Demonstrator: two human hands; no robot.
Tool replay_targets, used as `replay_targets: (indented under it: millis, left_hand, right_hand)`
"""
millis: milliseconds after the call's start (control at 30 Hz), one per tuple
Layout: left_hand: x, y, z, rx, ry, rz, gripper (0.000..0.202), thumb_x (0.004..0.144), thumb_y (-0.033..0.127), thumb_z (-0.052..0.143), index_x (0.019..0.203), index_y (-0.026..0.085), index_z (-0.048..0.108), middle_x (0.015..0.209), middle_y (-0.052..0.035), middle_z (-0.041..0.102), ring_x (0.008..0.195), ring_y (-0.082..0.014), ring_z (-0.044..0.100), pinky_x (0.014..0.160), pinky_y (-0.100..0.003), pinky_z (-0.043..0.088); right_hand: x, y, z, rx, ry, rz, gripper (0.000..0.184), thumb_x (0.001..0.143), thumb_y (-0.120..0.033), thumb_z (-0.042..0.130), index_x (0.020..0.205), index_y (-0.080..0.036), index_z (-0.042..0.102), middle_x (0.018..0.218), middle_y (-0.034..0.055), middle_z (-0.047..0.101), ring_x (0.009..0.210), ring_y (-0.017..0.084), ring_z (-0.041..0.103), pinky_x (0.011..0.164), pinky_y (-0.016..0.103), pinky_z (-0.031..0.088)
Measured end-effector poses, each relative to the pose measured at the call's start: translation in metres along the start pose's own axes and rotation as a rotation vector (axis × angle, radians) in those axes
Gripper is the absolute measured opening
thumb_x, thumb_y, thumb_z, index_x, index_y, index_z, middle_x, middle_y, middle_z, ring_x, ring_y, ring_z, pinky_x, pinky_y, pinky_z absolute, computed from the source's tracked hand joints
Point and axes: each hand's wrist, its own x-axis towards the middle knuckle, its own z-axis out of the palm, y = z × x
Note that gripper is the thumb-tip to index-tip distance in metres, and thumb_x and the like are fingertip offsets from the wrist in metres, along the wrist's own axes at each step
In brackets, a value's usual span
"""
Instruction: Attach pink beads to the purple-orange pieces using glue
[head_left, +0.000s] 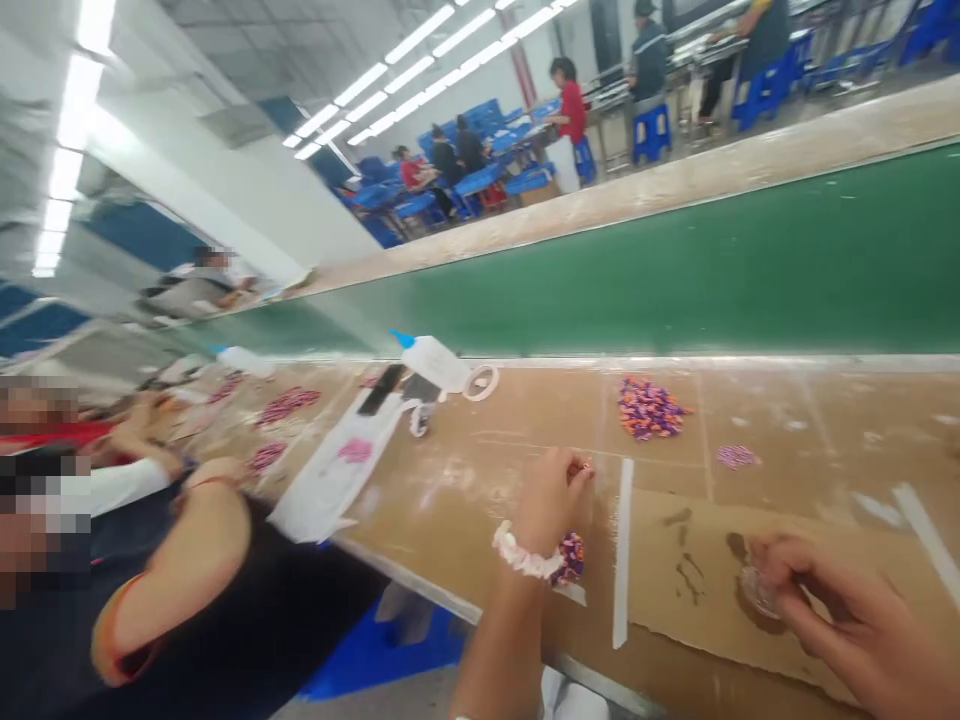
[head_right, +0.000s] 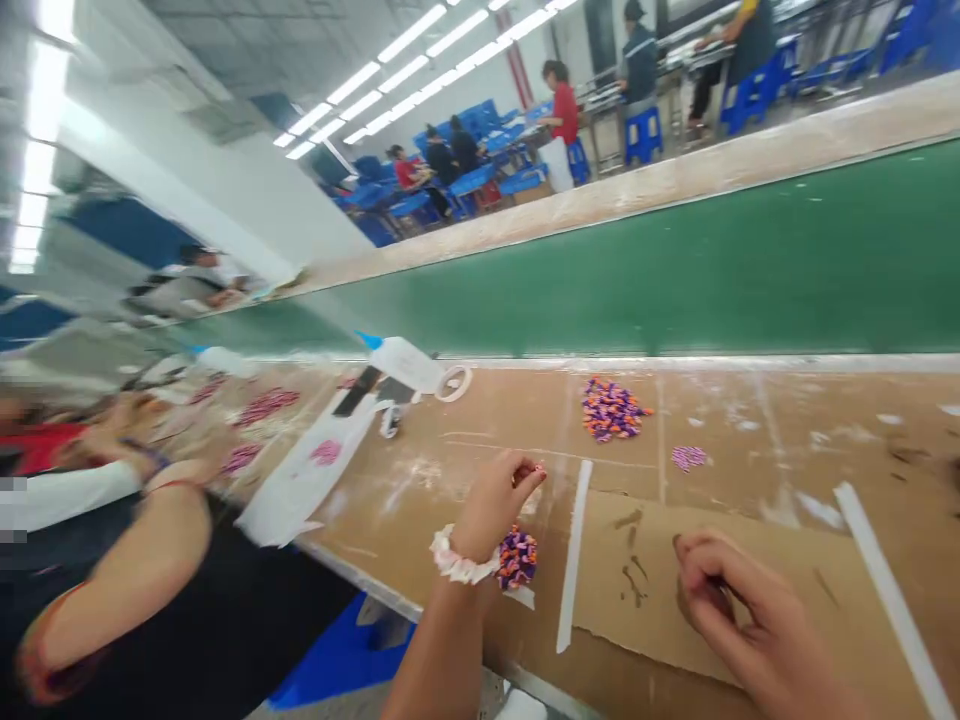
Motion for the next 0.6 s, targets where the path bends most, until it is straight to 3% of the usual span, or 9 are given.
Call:
replay_targets:
  millis: [100,200,333,500,600]
  left_hand:
    - [-0.011,0.033,0.008,-0.429,0.048,0.243,0.015,0.088,0.03,0.059,0.087,0.016,0.067,0.081,-0.0023,0.063,0.072,-0.0126,0.056,0.07,-0.026,0.046]
    - [-0.024,0.064,0.03,-0.877,-0.147,0.3,0.029,0.077,0.043,0.073,0.079,0.015,0.065,0.066,0.002,0.057,0.06,-0.0087,0.049,0.059,-0.022,0.041]
    - [-0.027,0.083,0.06,-1.291,-0.461,0.166,0.049,0.062,0.056,0.081,0.073,0.013,0.058,0.061,0.0042,0.053,0.053,-0.0043,0.045,0.052,-0.019,0.038]
    - [-0.024,0.082,0.069,-1.539,-0.59,-0.09,0.051,0.06,0.052,0.084,0.077,0.015,0.054,0.057,0.0076,0.049,0.045,-0.0017,0.04,0.04,-0.015,0.027]
    - [-0.023,0.082,0.066,-1.647,-0.663,-0.131,0.045,0.064,0.045,0.084,0.076,0.015,0.053,0.057,0.0074,0.048,0.047,-0.0017,0.042,0.042,-0.014,0.029]
  right_hand:
    - [0.003,-0.012,-0.002,-0.011,-0.031,0.059,0.018,0.09,-0.024,0.056,0.073,-0.022,0.056,0.069,0.0002,0.061,0.06,0.014,0.061,0.053,0.019,0.052]
    - [0.005,-0.012,-0.006,-0.006,-0.036,0.106,0.017,0.092,-0.023,0.054,0.075,-0.023,0.056,0.071,0.0004,0.059,0.059,0.014,0.059,0.052,0.022,0.05]
    - [0.003,-0.004,-0.012,-0.008,-0.039,0.084,0.013,0.09,-0.017,0.055,0.079,-0.024,0.056,0.074,0.0003,0.057,0.065,0.014,0.059,0.054,0.022,0.048]
    - [0.001,-0.006,-0.018,-0.048,-0.055,0.056,0.017,0.085,-0.007,0.057,0.082,-0.024,0.057,0.079,0.0008,0.059,0.069,0.015,0.061,0.058,0.023,0.047]
    - [0.003,-0.007,-0.021,-0.084,-0.066,0.087,0.021,0.083,-0.004,0.058,0.085,-0.024,0.055,0.082,-0.0003,0.059,0.071,0.014,0.059,0.06,0.024,0.046]
